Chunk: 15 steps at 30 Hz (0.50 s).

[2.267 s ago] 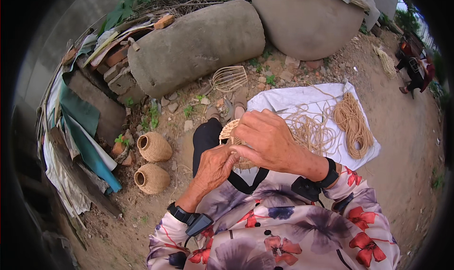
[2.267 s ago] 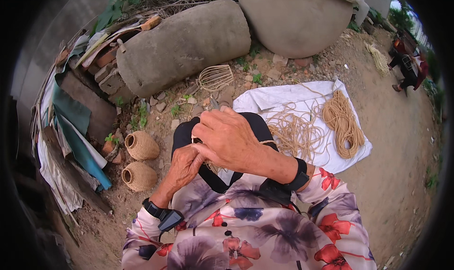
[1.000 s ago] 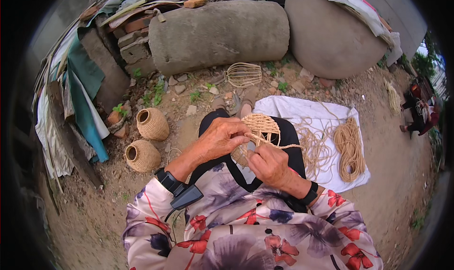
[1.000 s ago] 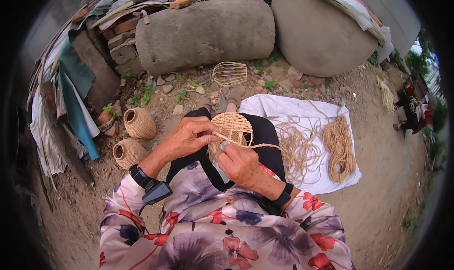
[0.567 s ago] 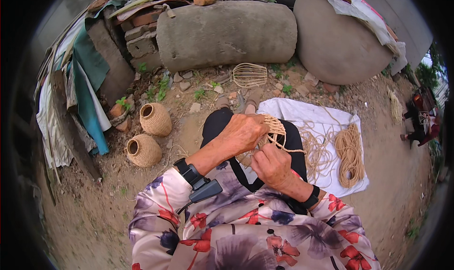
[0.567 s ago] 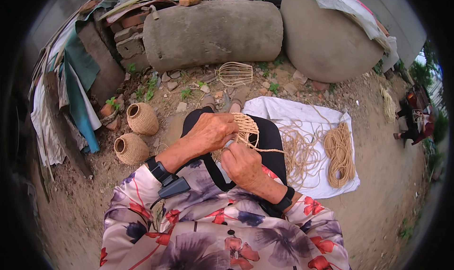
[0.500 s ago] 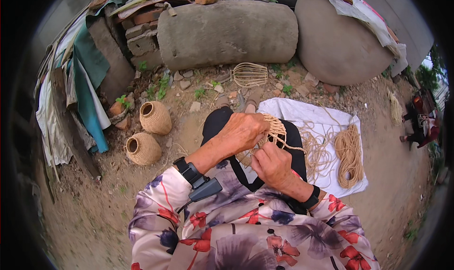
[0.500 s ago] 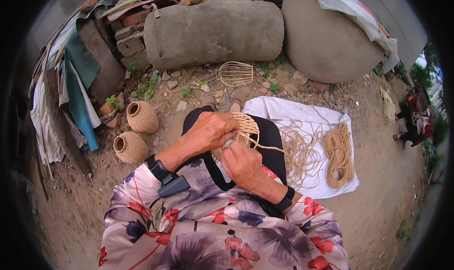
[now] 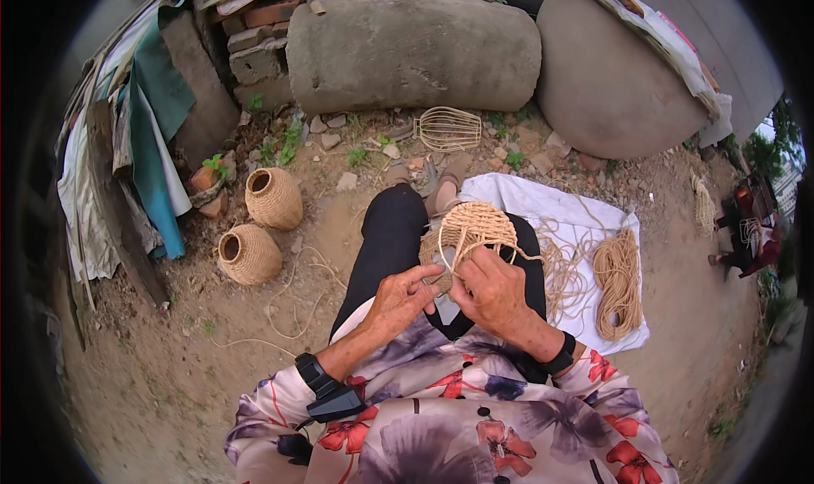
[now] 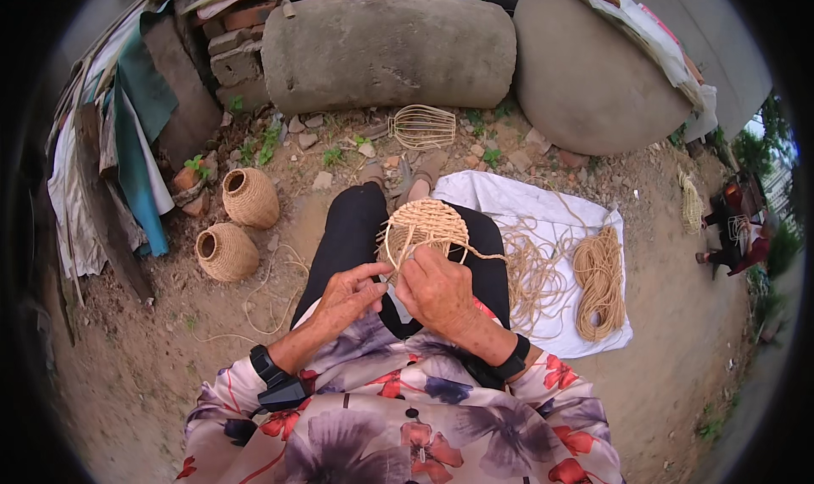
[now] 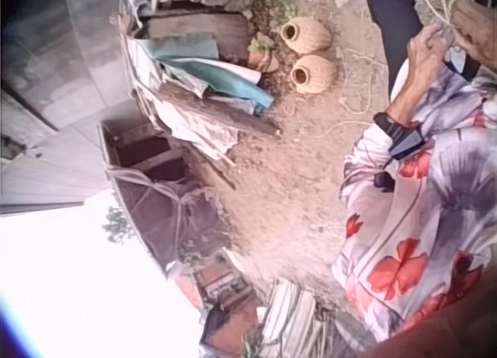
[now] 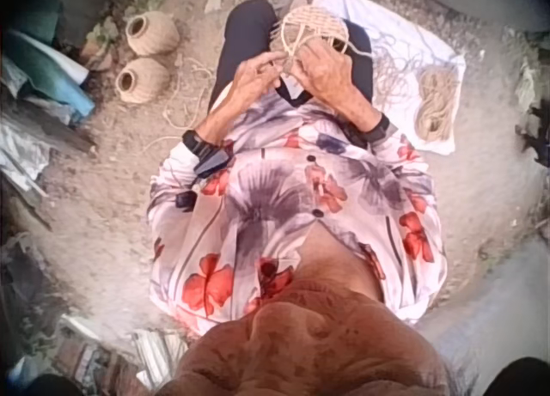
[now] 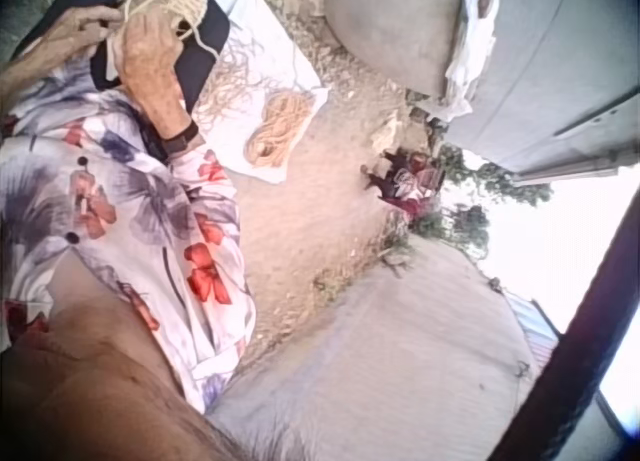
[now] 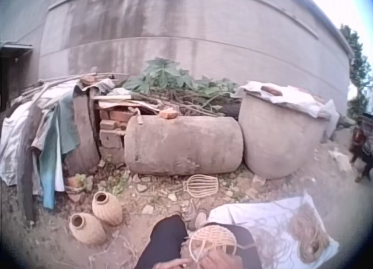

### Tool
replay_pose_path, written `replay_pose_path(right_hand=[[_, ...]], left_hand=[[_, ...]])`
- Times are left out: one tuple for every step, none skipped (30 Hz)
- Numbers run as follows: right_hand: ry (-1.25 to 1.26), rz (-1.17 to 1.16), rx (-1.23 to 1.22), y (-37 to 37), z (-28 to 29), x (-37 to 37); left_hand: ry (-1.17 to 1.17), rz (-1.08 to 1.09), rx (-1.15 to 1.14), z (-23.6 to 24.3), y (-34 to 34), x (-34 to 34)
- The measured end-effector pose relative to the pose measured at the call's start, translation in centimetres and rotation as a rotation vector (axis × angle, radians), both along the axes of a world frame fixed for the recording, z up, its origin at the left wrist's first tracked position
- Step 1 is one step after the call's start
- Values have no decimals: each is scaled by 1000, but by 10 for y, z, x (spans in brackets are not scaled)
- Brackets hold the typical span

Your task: Weaving the base and sides of a small basket using natural fiber strips.

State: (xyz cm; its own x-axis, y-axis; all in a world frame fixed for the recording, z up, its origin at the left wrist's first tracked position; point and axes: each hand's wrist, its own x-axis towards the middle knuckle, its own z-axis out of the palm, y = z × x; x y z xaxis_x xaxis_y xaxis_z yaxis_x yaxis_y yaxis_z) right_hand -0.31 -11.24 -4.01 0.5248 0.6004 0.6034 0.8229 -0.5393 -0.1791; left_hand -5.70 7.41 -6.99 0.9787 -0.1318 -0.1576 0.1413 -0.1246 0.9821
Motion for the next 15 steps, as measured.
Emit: replay_pose_path(right_hand=[[0, 0, -3, 0, 0, 0], [-5, 7, -5, 0, 1, 0], [-9, 13, -6, 0, 1, 0], [-9, 14, -6, 0, 1, -1], [-33, 5, -14, -1, 0, -1], [-56, -4, -22, -1, -1, -2], [-59, -4, -20, -2, -2, -2], [-84, 0, -25, -3, -3, -3], [-109, 4, -29, -4, -3, -3], [-110, 4, -29, -5, -2, -3], [-93, 13, -46, -5, -1, -3], [-75, 22, -63, -5, 0, -2], [-76, 21, -62, -4, 1, -2], [-51, 15, -57, -3, 2, -1], [-27, 9, -52, -2, 2, -1]], left_hand=[[47, 15, -69, 0, -3, -1], [47, 15, -70, -1, -5, -1], [95, 9, -177, -4, -6, 0], [143, 3, -283, -6, -8, 0], [141, 3, -282, -10, -8, 1], [197, 7, -479, -13, -8, 1], [252, 11, -676, -14, -8, 1], [250, 10, -676, -14, -10, 0], [317, 14, -788, -13, -11, 0], [385, 18, -901, -13, -12, 0], [385, 17, -901, -12, -13, -1], [397, 20, -928, -12, -14, -2], [409, 23, -956, -11, -15, -3], [408, 23, -956, -9, -16, -4], [402, 34, -921, -8, -17, -5]])
